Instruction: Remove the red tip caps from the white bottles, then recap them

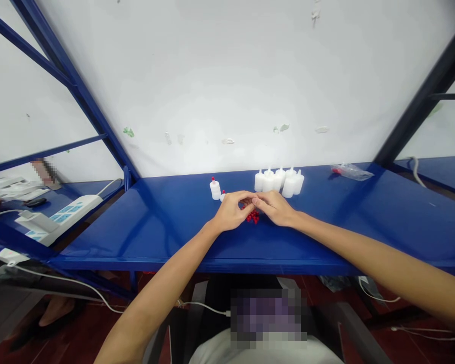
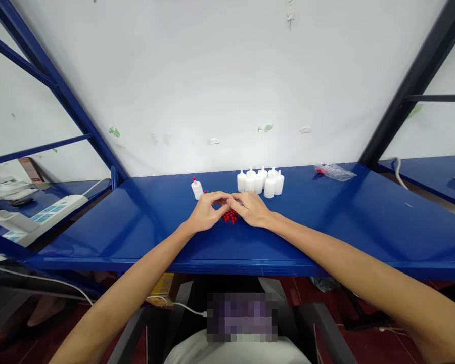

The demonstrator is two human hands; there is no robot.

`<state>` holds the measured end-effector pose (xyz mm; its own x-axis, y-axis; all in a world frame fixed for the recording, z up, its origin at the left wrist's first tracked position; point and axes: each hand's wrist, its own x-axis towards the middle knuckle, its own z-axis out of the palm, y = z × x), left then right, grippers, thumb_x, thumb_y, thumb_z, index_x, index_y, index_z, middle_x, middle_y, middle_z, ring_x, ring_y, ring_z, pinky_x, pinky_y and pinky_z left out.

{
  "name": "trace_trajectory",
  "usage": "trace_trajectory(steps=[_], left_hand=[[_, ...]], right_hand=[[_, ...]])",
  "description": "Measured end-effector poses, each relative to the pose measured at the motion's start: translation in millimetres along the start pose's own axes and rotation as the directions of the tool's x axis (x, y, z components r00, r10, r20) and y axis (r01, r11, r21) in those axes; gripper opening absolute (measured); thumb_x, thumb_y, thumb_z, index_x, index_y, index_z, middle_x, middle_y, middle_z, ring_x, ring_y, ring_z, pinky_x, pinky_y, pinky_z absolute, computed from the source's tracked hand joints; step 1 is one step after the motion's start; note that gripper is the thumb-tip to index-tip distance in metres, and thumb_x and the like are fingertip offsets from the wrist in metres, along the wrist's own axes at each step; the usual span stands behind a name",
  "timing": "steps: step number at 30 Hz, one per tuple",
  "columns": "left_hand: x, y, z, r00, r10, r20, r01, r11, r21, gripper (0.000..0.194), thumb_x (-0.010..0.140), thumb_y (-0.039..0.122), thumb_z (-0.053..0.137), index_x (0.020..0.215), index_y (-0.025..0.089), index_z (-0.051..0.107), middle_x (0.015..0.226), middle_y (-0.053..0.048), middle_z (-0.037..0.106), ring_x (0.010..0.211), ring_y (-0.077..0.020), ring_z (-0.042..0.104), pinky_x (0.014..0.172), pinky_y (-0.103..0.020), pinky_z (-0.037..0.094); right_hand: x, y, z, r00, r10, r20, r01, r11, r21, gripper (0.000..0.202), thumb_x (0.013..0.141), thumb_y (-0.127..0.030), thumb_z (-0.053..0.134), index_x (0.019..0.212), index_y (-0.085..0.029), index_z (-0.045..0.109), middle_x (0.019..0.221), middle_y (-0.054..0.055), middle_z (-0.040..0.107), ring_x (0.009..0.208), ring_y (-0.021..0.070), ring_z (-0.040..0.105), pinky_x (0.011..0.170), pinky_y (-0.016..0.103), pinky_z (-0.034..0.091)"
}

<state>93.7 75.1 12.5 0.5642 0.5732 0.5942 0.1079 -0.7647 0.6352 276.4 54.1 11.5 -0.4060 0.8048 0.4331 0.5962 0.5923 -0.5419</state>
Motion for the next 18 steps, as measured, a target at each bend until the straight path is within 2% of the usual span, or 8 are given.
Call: trace_trajectory(steps=[2, 4, 7, 8, 10, 14, 16, 18], left_hand=[[2.3, -1.9, -3.7, 0.998, -0.054, -0.041, 0.052, 0.997, -0.057, 0.015, 0.087, 0.024, 0.062, 0.095, 0.014, 0.070, 0.087, -0.006, 0.072, 0.077, -0.0148, 0.067, 0.074, -0.026, 0.054], [4.9, -6.0, -13.2, 0.978, -0.151, -0.146, 0.132, 0.983, -0.128, 0.018, 0.084, 0.029, 0.066, 0.093, 0.014, 0.069, 0.084, -0.006, 0.072, 0.075, -0.0148, 0.068, 0.073, -0.026, 0.055], [6.5, -14.3, -36.9, 0.875, -0.326, -0.357, 0.293, 0.945, -0.144, 0.024, 0.079, 0.035, 0.069, 0.090, 0.014, 0.068, 0.077, -0.005, 0.071, 0.064, -0.0152, 0.068, 0.062, -0.025, 0.054], [6.0, -16.8, -45.3, 0.839, -0.355, -0.412, 0.349, 0.933, -0.092, 0.024, 0.078, 0.035, 0.069, 0.089, 0.014, 0.068, 0.074, -0.005, 0.071, 0.063, -0.0155, 0.068, 0.061, -0.024, 0.053], [3.9, -20.6, -59.0, 0.804, -0.346, -0.484, 0.433, 0.898, 0.077, 0.021, 0.078, 0.033, 0.068, 0.087, 0.015, 0.070, 0.069, -0.003, 0.070, 0.062, -0.0153, 0.067, 0.062, -0.024, 0.052], [0.1, -24.0, -67.0, 0.830, -0.311, -0.463, 0.486, 0.810, 0.328, 0.015, 0.077, 0.029, 0.065, 0.084, 0.017, 0.072, 0.066, -0.001, 0.069, 0.065, -0.0155, 0.066, 0.068, -0.025, 0.051], [-0.4, -25.5, -63.9, 0.857, -0.312, -0.411, 0.476, 0.786, 0.394, 0.015, 0.078, 0.027, 0.064, 0.085, 0.018, 0.073, 0.067, -0.001, 0.070, 0.065, -0.0162, 0.066, 0.070, -0.026, 0.051], [-0.3, -27.6, -60.2, 0.879, -0.304, -0.368, 0.454, 0.770, 0.448, 0.015, 0.079, 0.026, 0.063, 0.088, 0.018, 0.073, 0.068, -0.001, 0.071, 0.066, -0.0167, 0.067, 0.072, -0.027, 0.051]], right_hand=[[0.2, 2.5, 0.1, 0.999, 0.015, -0.030, -0.015, 1.000, 0.001, 0.048, 0.097, -0.055, 0.034, 0.080, -0.017, 0.058, 0.062, 0.000, 0.054, 0.058, 0.0150, 0.049, 0.058, 0.027, 0.030], [0.1, 6.3, -0.8, 0.997, 0.036, -0.064, -0.035, 0.999, 0.018, 0.047, 0.098, -0.056, 0.034, 0.080, -0.019, 0.056, 0.061, -0.001, 0.054, 0.057, 0.0147, 0.050, 0.059, 0.027, 0.031], [0.0, 11.7, -2.7, 0.991, 0.078, -0.110, -0.072, 0.996, 0.060, 0.048, 0.099, -0.055, 0.031, 0.078, -0.019, 0.055, 0.060, -0.001, 0.052, 0.056, 0.0141, 0.048, 0.058, 0.028, 0.033], [0.1, 12.7, -3.1, 0.988, 0.092, -0.125, -0.084, 0.994, 0.069, 0.047, 0.098, -0.055, 0.033, 0.077, -0.019, 0.055, 0.060, -0.001, 0.053, 0.056, 0.0138, 0.048, 0.058, 0.028, 0.034], [0.3, 12.7, -3.5, 0.980, 0.118, -0.162, -0.106, 0.991, 0.080, 0.044, 0.094, -0.055, 0.044, 0.073, -0.019, 0.056, 0.062, -0.001, 0.055, 0.056, 0.0132, 0.048, 0.058, 0.028, 0.035], [-0.4, 7.9, -3.7, 0.963, 0.141, -0.231, -0.127, 0.989, 0.076, 0.037, 0.076, -0.053, 0.069, 0.067, -0.019, 0.055, 0.056, -0.003, 0.051, 0.052, 0.0120, 0.044, 0.054, 0.027, 0.034], [-1.3, 7.0, -4.3, 0.960, 0.114, -0.257, -0.100, 0.993, 0.070, 0.033, 0.074, -0.048, 0.068, 0.067, -0.019, 0.055, 0.055, -0.003, 0.051, 0.053, 0.0126, 0.045, 0.055, 0.028, 0.034], [-2.0, 8.8, -4.8, 0.960, 0.094, -0.265, -0.071, 0.993, 0.097, 0.026, 0.081, -0.042, 0.057, 0.070, -0.019, 0.056, 0.058, -0.001, 0.053, 0.054, 0.0138, 0.047, 0.057, 0.029, 0.035]])
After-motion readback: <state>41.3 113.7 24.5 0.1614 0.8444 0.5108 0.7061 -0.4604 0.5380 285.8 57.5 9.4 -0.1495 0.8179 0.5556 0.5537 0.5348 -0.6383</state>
